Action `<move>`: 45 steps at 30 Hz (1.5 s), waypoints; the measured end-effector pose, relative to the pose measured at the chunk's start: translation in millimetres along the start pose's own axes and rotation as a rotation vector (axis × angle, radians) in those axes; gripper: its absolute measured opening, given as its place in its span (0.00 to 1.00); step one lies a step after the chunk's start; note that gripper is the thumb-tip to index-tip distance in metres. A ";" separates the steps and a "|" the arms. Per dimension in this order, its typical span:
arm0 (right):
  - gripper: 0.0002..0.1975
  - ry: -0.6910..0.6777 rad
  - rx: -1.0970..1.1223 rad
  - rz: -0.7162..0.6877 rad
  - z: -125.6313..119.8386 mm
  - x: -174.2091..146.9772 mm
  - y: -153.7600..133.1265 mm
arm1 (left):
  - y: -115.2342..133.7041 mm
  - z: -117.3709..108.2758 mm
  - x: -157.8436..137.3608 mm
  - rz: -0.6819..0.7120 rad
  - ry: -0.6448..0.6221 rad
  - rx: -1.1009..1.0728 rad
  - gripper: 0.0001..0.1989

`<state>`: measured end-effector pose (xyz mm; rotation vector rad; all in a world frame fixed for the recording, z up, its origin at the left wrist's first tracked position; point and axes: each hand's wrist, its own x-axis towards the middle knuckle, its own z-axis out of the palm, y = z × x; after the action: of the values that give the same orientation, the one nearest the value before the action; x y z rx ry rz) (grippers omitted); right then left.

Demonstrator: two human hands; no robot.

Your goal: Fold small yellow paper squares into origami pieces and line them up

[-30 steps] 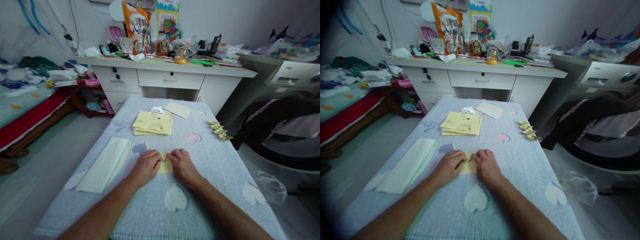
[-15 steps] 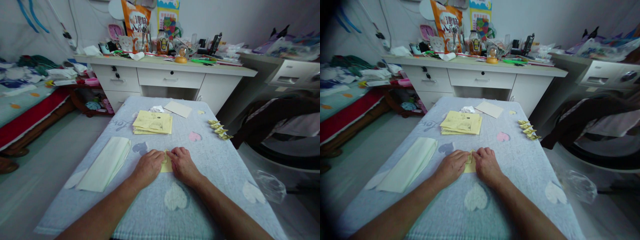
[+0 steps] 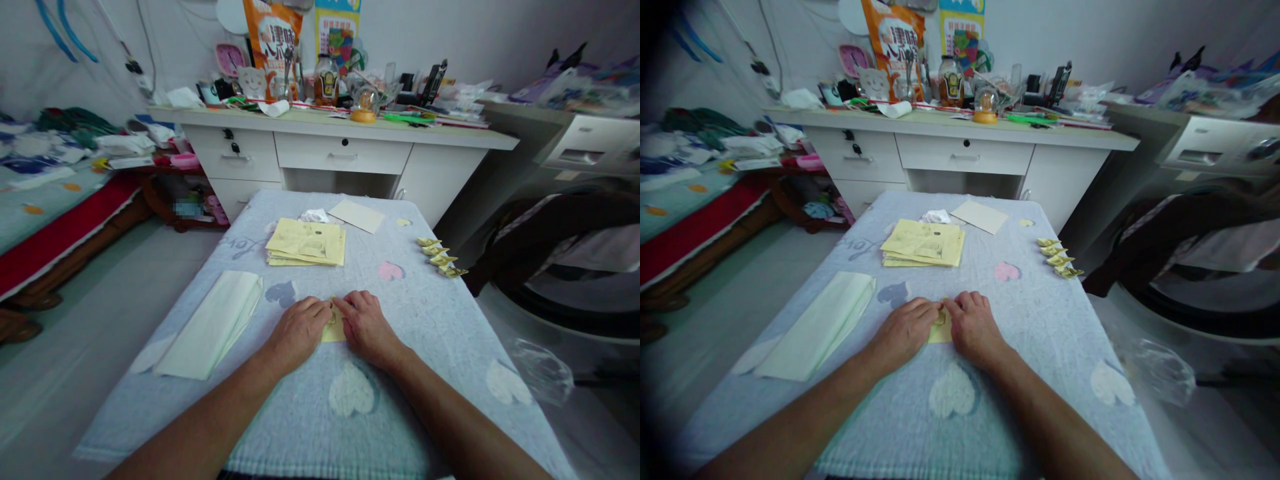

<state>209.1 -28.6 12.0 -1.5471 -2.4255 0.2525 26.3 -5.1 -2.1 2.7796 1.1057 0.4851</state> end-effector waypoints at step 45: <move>0.23 -0.067 -0.107 0.027 -2.6 7.9 -3.5 | 5.0 1.6 -7.5 -0.010 0.049 0.059 0.07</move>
<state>203.7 -22.9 16.4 -1.6421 -2.5085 0.1847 24.9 -13.8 -4.4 2.8251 1.1627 0.5301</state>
